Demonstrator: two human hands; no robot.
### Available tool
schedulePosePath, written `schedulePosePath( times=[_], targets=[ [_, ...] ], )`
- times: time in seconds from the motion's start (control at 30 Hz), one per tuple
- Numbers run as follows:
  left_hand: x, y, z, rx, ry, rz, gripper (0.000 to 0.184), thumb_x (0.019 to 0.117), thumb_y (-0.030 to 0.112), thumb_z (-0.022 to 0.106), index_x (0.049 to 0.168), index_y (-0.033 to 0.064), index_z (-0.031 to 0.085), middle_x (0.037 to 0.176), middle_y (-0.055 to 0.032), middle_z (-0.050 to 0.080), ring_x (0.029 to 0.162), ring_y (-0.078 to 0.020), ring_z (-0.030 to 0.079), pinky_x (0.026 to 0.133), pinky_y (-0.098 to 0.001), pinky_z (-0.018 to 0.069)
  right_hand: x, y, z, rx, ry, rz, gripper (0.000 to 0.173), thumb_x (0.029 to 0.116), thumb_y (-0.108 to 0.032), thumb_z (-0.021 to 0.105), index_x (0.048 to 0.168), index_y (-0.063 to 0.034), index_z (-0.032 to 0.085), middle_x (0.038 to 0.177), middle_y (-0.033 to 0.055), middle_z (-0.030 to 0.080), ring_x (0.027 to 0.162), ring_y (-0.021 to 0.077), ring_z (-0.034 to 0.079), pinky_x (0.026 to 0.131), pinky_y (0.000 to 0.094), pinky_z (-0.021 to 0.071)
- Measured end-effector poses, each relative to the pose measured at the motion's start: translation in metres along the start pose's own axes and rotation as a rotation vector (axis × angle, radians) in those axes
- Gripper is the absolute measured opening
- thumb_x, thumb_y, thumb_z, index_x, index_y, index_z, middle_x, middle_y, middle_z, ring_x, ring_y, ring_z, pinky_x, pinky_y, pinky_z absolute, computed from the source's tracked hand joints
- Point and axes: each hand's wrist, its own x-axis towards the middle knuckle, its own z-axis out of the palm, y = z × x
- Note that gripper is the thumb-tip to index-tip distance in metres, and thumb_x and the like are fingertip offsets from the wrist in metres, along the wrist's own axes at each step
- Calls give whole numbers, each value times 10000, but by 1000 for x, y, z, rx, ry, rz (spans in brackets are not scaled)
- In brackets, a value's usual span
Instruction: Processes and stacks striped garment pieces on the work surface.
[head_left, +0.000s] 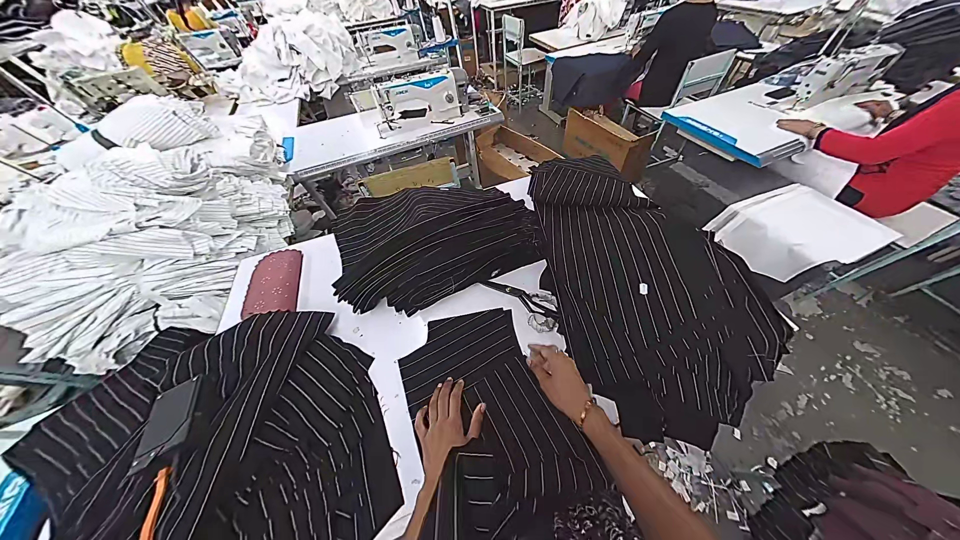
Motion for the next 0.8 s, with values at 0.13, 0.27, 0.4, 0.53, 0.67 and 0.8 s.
schedulePosePath(
  times=[0.13, 0.27, 0.4, 0.53, 0.67, 0.8],
  targets=[
    [4, 12, 2, -61, 18, -55, 490, 938, 379, 650, 1309, 60, 671, 1400, -229, 589, 1346, -486, 494, 1048, -738, 302, 38, -28, 11, -185, 3, 87, 641, 1001, -406, 639, 1492, -22, 493, 1318, 157, 667, 1271, 334, 594, 1133, 545, 382],
    [7, 12, 5, -454, 106, -14, 319, 935, 171, 674, 1156, -55, 713, 1263, -256, 665, 1196, -439, 616, 1019, -586, 464, 47, -24, 31, -80, 68, -66, 292, 992, -262, 646, 1193, -65, 723, 1057, 123, 739, 1041, 294, 680, 987, 531, 464],
    [20, 25, 6, -885, 32, -184, 500, 987, 188, 634, 1389, -86, 518, 1320, -262, 622, 1143, -293, 665, 952, -403, 553, 15, -3, 62, 21, 178, -353, 211, 969, -163, 642, 1110, -83, 777, 1088, 131, 750, 1033, 316, 703, 932, 543, 512],
    [29, 44, -1, -879, -76, -358, 922, 874, 244, 809, 1559, -46, 263, 1425, -313, 503, 1227, -359, 591, 984, -455, 521, -31, -5, 72, -13, 142, -469, 160, 902, -54, 650, 949, 54, 758, 1014, 224, 746, 989, 408, 706, 888, 561, 524],
    [20, 55, -6, -683, -95, -434, 837, 913, 79, 708, 1572, -66, 213, 1490, -315, 471, 1387, -380, 501, 1164, -480, 386, -61, 6, 72, -64, 20, -529, 178, 948, -101, 636, 980, -4, 783, 1029, 157, 772, 1020, 350, 722, 922, 531, 522],
    [7, 53, -10, -1022, 14, -522, 604, 993, -62, 465, 1555, -84, 244, 1549, -315, 380, 1423, -344, 439, 1166, -441, 377, -87, 10, 59, 33, -32, -361, 275, 1012, -207, 610, 1212, -71, 743, 1059, 86, 784, 970, 259, 746, 934, 515, 532]
  ],
)
